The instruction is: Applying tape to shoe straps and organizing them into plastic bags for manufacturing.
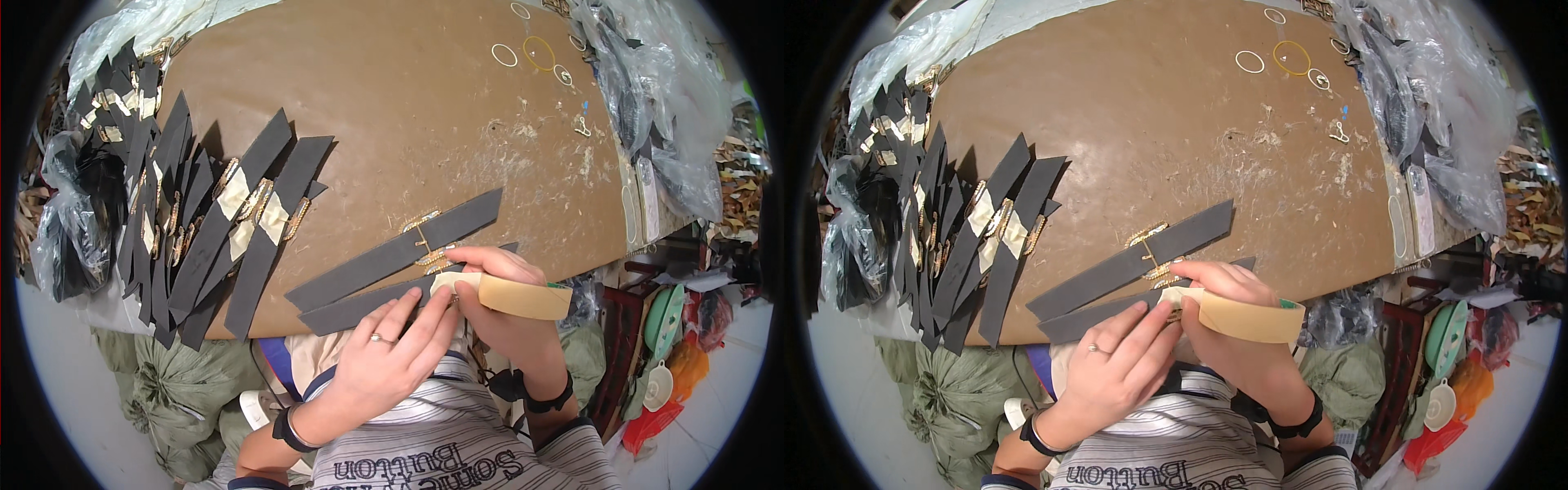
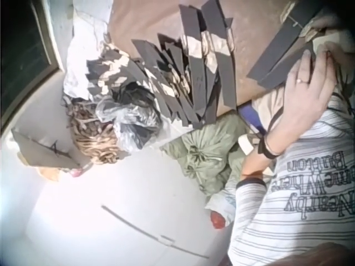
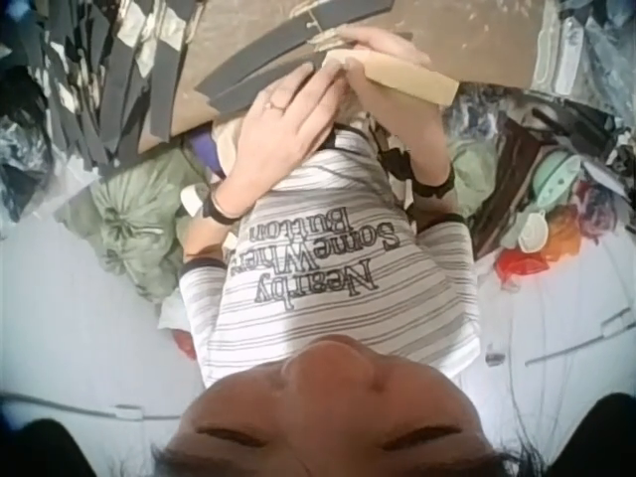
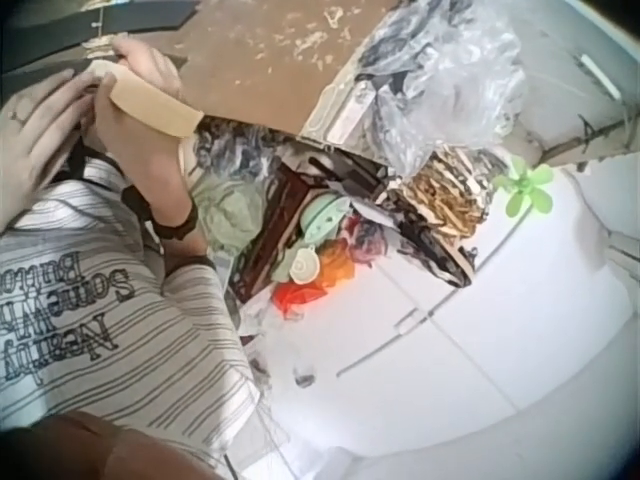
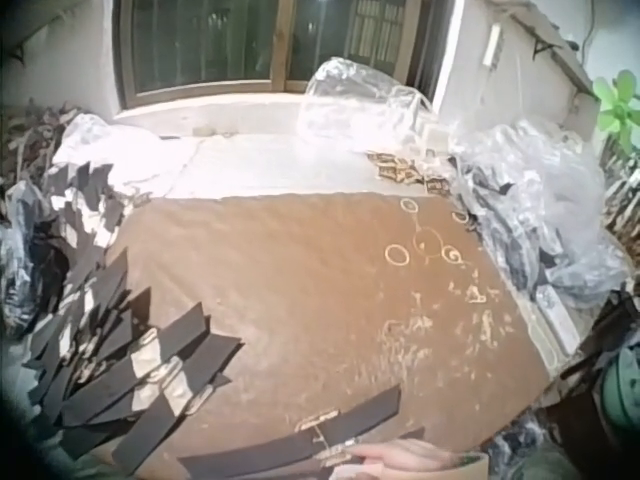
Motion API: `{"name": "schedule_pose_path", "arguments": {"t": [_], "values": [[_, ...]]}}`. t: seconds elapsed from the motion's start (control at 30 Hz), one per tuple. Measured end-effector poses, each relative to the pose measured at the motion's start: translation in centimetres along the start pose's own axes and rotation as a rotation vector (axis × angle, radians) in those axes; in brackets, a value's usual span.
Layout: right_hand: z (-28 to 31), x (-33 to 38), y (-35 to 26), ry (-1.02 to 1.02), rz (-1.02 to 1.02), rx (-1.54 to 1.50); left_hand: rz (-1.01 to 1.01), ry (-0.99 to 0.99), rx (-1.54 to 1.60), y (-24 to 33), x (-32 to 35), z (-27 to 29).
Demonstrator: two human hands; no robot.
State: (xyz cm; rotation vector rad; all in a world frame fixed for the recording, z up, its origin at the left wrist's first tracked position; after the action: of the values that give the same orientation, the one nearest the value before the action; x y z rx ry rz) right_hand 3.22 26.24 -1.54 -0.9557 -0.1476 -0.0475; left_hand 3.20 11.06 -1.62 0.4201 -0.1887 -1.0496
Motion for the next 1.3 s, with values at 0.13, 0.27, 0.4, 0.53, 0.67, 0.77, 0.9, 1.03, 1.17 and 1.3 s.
{"name": "schedule_pose_path", "arguments": {"t": [0.13, 0.27, 0.4, 0.53, 0.67, 0.77, 0.9, 1.03, 1.17, 1.3], "values": [[0.5, -0.6, -1.3, -0.066, -0.032, 0.262, 0.079, -0.021, -0.089, -0.7, 0.1, -1.8], [2.2, -0.4, -0.3, -0.06, 0.047, 0.072, 0.104, 0.021, -0.091, -0.9, -0.2, -1.7], [1.8, -0.5, 0.3, -0.074, 0.071, 0.275, 0.102, 0.029, -0.224, -0.3, -0.9, -2.0], [1.4, -0.4, 0.8, -0.034, 0.066, 0.342, 0.139, -0.023, -0.115, -0.4, -2.3, -0.6], [0.8, -0.2, 1.0, 0.0, 0.152, 0.429, 0.322, 0.08, 0.233, -2.6, -4.9, -0.3], [0.4, 0.2, 0.9, 0.049, 0.213, 0.467, 0.405, 0.146, 0.303, -3.1, -5.1, -0.7], [0.3, 2.7, 0.2, 0.168, 0.432, 0.438, 0.33, 0.13, 0.209, -2.5, -5.1, -0.6], [3.1, 5.7, 0.1, 0.25, 0.301, 0.084, 0.339, 0.135, 0.138, -2.6, -4.6, -1.4], [5.3, 5.1, 3.3, 0.27, 0.008, -0.346, 0.357, 0.135, 0.135, -2.3, -3.4, 0.4], [5.1, 1.0, 0.6, 0.061, -0.061, -0.507, 0.25, 0.196, 0.156, -2.9, -2.2, 2.8]]}}
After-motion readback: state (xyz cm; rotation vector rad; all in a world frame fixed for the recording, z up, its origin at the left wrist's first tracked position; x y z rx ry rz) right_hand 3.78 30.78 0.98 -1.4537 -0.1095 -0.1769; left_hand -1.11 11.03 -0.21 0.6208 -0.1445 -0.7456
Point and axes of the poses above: each hand's wrist, its own x-axis away from the middle knuckle, its own z-axis out of the back of the hand, y = z × x, the point moved 6 cm from there along -x, towards the middle knuckle, and after that the axes turned 15 degrees about -y, right-handed, at the moved point
